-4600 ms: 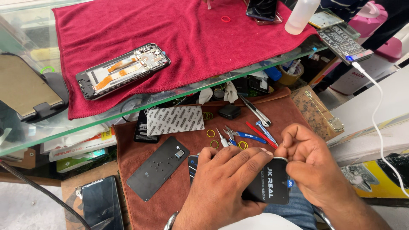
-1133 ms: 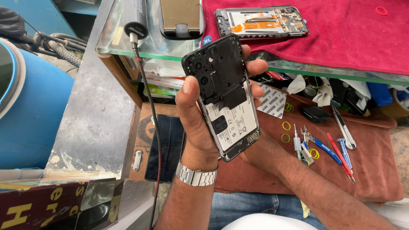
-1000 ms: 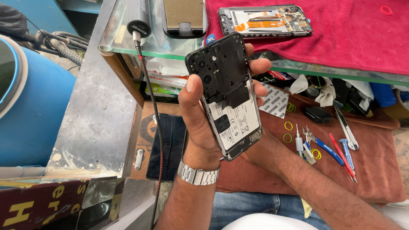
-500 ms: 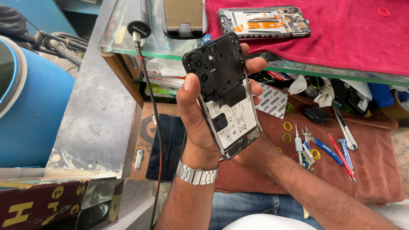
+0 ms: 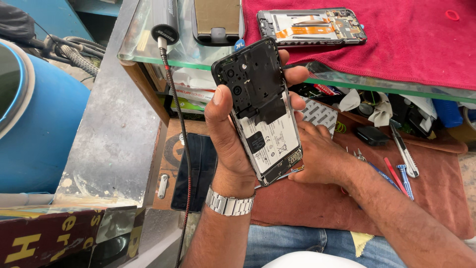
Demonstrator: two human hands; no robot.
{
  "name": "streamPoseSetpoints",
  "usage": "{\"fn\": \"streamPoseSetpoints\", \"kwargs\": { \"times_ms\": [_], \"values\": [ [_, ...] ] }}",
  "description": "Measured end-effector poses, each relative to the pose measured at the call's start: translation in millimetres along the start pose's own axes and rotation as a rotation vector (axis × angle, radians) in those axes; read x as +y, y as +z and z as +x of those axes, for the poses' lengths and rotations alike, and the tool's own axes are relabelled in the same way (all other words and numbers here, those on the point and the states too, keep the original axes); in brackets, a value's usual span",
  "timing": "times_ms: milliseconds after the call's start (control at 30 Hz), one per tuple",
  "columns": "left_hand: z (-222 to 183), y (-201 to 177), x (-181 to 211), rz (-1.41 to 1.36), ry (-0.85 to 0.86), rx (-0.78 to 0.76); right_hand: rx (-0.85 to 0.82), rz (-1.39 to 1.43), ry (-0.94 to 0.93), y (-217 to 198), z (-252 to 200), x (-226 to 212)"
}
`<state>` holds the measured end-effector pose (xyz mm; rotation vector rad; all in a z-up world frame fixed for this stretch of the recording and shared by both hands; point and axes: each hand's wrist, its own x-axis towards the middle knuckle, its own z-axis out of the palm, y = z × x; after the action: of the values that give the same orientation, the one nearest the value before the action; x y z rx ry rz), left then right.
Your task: The person disassembles a smartphone by removing the back cover and unscrewing internal components. They then remove the battery and place the phone's internal frame on the workbench.
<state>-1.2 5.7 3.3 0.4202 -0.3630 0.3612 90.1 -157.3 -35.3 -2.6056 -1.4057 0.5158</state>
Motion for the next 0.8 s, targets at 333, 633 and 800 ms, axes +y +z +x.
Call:
{"fn": "streamPoseSetpoints", "kwargs": {
  "times_ms": [333, 633, 800],
  "values": [
    [1, -7, 1, -0.054, 0.020, -0.034, 0.067, 0.269, 0.021, -15, 16, -16],
    [2, -6, 1, -0.137, -0.010, -0.051, 0.171, 0.273, -0.135, -8, 13, -14],
    [3, 7, -5, -0.190, -0.086, -0.036, 0.322, 0.254, -0.120, -3, 0, -5]
  ]
}}
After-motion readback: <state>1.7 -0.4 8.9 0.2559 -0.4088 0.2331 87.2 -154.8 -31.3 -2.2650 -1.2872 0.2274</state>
